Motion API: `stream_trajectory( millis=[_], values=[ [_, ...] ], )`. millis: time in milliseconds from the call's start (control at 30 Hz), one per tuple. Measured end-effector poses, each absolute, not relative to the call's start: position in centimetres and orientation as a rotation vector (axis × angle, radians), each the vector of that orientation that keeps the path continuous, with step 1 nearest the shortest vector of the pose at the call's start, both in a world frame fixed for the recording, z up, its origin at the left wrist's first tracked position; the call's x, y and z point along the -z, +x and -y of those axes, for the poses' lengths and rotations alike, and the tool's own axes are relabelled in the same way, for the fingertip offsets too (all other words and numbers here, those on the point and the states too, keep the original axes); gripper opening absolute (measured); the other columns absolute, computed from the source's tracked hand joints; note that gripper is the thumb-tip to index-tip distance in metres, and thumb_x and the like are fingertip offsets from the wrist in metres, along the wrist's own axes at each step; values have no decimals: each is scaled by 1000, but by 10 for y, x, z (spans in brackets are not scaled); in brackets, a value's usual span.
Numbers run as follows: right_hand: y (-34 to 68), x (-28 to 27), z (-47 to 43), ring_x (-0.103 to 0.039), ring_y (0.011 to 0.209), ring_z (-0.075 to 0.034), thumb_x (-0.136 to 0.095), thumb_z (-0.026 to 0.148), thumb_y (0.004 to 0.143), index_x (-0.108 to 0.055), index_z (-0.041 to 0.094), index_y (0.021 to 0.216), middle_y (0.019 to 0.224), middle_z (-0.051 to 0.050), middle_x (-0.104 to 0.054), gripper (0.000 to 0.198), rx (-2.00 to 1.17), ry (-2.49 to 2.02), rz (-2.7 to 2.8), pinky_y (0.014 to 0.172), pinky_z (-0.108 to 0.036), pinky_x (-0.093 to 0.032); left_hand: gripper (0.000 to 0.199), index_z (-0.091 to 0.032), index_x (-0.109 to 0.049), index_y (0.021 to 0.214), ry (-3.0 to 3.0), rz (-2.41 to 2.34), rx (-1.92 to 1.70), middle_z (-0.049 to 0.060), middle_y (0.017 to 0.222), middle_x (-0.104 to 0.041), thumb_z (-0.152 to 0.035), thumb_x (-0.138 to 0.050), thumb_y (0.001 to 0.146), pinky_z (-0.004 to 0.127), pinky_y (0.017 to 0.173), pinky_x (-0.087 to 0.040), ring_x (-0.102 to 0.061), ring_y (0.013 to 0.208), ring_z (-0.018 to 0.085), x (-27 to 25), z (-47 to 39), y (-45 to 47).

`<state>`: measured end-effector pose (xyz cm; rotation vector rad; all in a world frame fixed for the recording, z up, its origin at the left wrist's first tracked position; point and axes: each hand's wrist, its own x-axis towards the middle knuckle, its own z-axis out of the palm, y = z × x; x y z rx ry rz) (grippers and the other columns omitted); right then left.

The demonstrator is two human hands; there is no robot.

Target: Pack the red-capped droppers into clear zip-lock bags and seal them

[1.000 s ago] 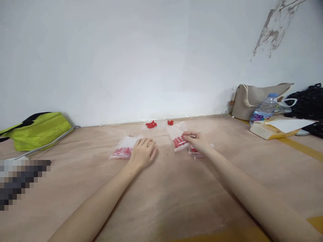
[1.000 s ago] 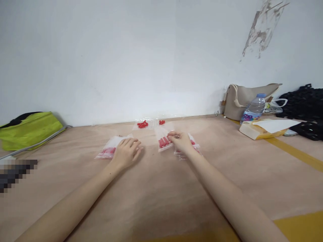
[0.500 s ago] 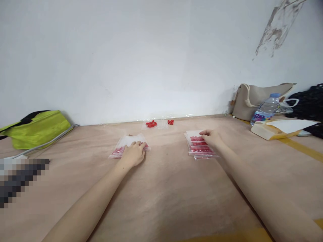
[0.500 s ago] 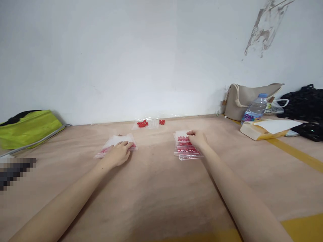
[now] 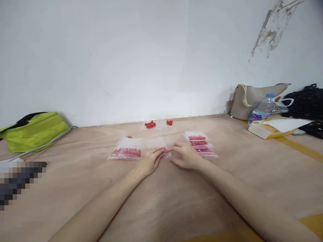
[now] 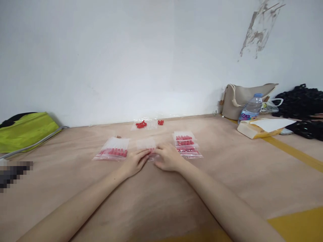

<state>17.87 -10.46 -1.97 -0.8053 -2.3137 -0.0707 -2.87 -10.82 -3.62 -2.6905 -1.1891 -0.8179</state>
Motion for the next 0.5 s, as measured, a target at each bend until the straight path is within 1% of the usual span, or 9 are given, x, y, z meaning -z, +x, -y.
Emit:
stream_trajectory(
  millis=[67,133,267,333,433,500],
  values=[
    [178,26,110,-53,78,-16,-59,30,71,-59,21,95,83,-4,-59,26,142,-794,2394,68,-27,-38,31,-19,-51,113,-2783,1094,922,7,112,-57,-21,-40,85,32,87,-46,-55,101,17,40,110,-23],
    [181,32,112,-53,75,-16,-57,32,73,-59,21,94,80,-3,-59,24,224,-803,2410,65,-26,-35,32,-19,-49,115,-2856,1040,940,6,115,-56,-22,-42,84,32,90,-44,-52,105,16,39,110,-23],
    [186,40,109,-51,67,-13,-48,27,80,-59,19,85,75,-3,-58,15,380,-827,2410,57,-24,-31,39,-21,-47,118,-2894,1005,881,7,120,-52,-31,-51,80,34,92,-43,-49,109,18,33,109,-38],
    [186,42,109,-50,64,-12,-43,23,83,-58,19,81,72,-2,-57,16,413,-840,2413,54,-24,-29,40,-22,-48,117,-2889,955,831,7,118,-53,-33,-53,78,32,90,-44,-51,106,18,31,108,-47],
    [182,44,109,-51,65,-12,-38,22,86,-55,18,83,79,-4,-57,17,352,-883,2361,53,-23,-31,27,-22,-55,108,-2790,810,777,6,107,-60,-25,-48,82,30,84,-48,-57,96,16,32,105,-57],
    [180,44,109,-52,67,-13,-36,22,87,-52,17,84,84,-6,-57,16,248,-906,2297,55,-23,-35,25,-21,-57,105,-2695,740,769,5,103,-61,-20,-45,83,29,82,-49,-58,93,15,33,104,-59]
  ],
)
